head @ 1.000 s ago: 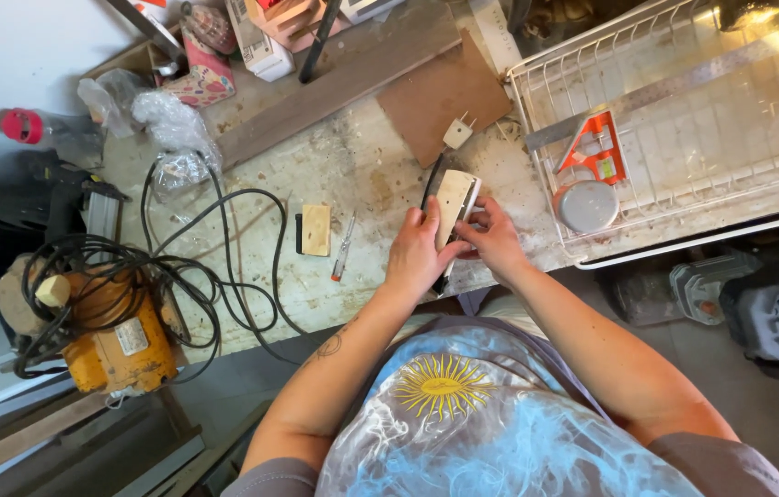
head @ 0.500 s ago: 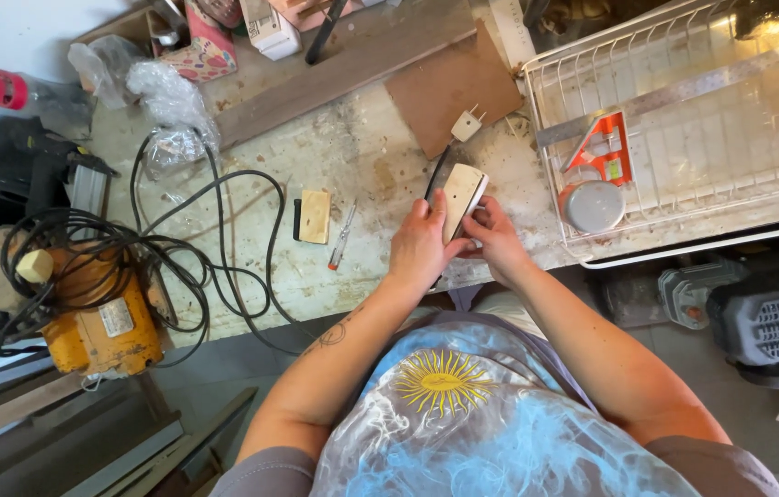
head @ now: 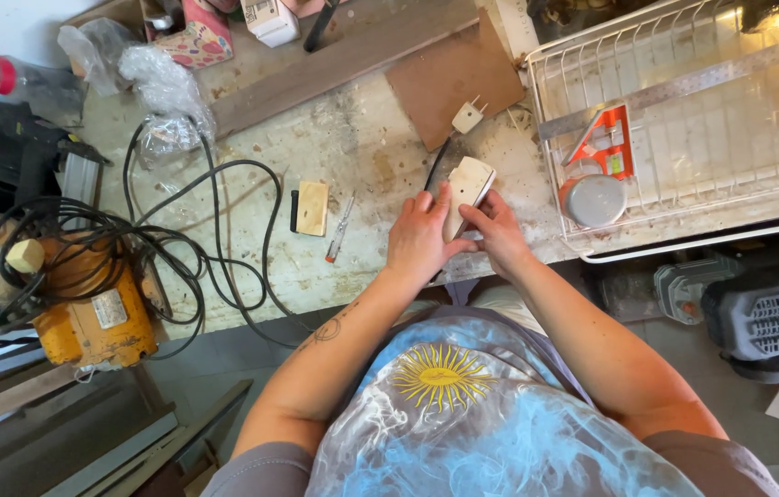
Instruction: Disassembling, inspecting, and reassembling a plastic power strip housing to repair internal connections.
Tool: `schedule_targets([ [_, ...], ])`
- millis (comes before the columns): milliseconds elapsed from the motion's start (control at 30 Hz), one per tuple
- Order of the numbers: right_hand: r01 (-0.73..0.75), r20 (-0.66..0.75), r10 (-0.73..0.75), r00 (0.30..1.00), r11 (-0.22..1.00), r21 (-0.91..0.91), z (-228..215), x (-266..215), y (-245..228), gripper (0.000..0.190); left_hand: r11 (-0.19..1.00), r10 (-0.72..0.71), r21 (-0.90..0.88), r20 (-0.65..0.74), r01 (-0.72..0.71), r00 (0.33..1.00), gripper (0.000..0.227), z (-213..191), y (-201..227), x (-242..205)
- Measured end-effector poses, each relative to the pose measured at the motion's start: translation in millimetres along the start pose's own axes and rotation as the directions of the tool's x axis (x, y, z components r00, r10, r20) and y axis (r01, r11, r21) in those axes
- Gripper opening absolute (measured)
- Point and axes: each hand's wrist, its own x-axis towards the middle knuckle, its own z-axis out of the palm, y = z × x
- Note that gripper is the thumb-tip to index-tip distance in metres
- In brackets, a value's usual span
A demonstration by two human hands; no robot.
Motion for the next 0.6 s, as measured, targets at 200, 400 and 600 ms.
schedule_targets([
  [200,0.0,-0.06,0.002,0.998,0.999,0.043,9,-11,-26,0.029,0.789,-0.197,-0.547,0.207,0.28,0.958,0.106,2,-42,-4],
  [400,0.009,-0.059,-0.008,0.998,1.0,0.023,4,-1,-19,0.028,0.791,-0.192,-0.447,0.469,0.419,0.862,0.092,-22,-38,-33],
  [600,0.006,-0.039,-0.006,0.999,1.0,0.004,15,-7,-24,0.029,0.644,-0.169,-0.599,0.494,0.475,0.853,0.071,1,-62,-36],
])
